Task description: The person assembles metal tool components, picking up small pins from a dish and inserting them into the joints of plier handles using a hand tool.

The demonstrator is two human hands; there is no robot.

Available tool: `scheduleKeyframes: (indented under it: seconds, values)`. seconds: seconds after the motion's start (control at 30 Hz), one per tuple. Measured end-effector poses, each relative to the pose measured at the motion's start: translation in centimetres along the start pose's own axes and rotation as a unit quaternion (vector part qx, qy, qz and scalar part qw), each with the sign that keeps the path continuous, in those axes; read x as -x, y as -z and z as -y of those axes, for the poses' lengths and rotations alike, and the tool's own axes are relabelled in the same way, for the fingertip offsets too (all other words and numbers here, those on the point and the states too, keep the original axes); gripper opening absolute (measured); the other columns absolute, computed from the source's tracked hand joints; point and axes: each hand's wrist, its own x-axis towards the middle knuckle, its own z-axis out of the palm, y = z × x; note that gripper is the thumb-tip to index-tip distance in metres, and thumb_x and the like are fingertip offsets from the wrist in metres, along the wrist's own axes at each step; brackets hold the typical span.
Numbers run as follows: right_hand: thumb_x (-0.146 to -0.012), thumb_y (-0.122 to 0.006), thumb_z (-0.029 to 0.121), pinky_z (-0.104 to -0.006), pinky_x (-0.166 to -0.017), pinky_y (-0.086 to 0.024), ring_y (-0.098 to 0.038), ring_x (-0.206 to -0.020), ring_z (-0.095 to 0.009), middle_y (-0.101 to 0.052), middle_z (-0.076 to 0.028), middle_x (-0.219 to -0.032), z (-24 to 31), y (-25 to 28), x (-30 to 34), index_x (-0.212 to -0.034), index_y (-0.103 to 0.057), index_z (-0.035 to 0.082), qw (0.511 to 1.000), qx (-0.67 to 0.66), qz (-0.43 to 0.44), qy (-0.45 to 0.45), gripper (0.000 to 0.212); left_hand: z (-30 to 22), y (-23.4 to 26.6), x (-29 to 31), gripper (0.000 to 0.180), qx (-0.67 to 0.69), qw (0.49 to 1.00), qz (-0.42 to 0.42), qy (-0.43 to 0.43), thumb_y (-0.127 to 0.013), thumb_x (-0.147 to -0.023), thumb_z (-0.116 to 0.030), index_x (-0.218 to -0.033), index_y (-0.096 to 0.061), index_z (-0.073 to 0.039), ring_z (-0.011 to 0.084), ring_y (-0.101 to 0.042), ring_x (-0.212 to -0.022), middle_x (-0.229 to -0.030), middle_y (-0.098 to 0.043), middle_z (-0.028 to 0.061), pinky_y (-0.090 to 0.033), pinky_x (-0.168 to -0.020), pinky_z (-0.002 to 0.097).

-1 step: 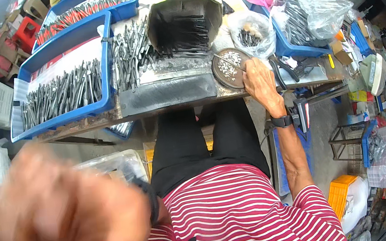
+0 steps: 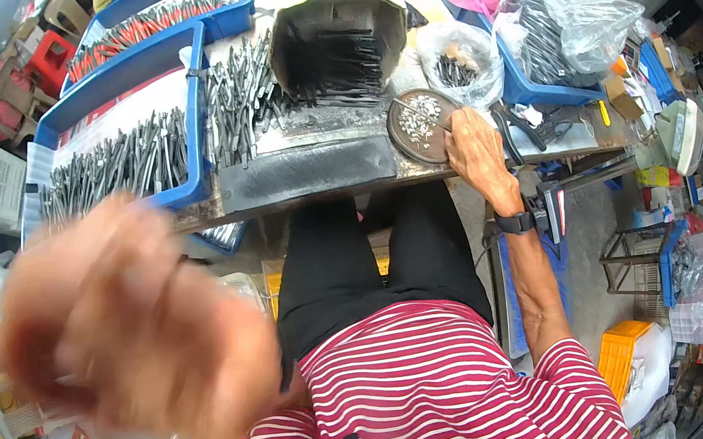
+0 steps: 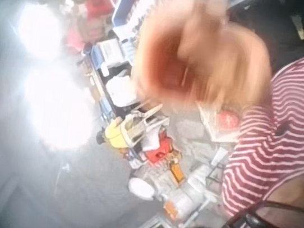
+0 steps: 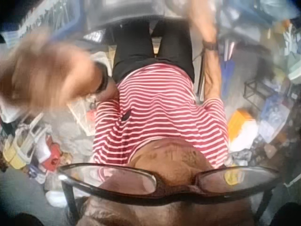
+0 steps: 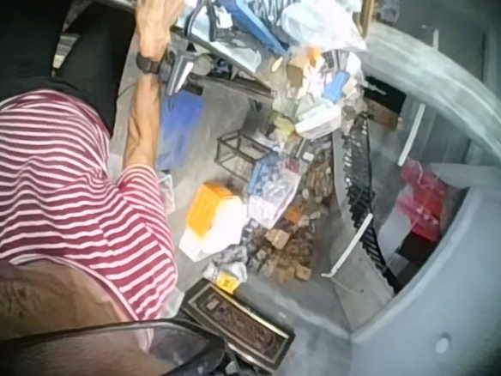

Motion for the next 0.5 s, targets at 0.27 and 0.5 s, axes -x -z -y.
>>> scheduleKeyframes:
  seconds: [0.27,0.5]
  values:
    - [-0.072,-0.055,0.003,-0.0413,-0.060,-0.038,-0.048,-0.070,-0.035,-0.047,-0.017,-0.074,-0.4,0.5,0.3,-0.082,-0.044,0.001,0.999,-0.030,-0.016,-0.013,0.015,7.3,-9.1,7.5,0.013,-0.014,0.912,0.165,0.376,-0.051,-0.077,0.004,-0.084,-0.060,-0.001,0.0102,-0.056,-0.069,-0.077,-0.061,0.0065,-0.044,-0.063,0.0211]
    - [-0.069,-0.055,0.003,-0.0406,-0.062,-0.040,-0.050,-0.072,-0.033,-0.048,-0.016,-0.076,-0.6,1.1,0.5,-0.082,-0.046,0.001,0.998,-0.043,-0.017,-0.036,0.016,10.6,-13.3,11.3,0.016,-0.166,0.887,0.338,0.267,-0.050,-0.072,0.002,-0.081,-0.061,-0.004,0.0293,-0.055,-0.077,-0.079,-0.059,0.0119,-0.044,-0.070,0.0366]
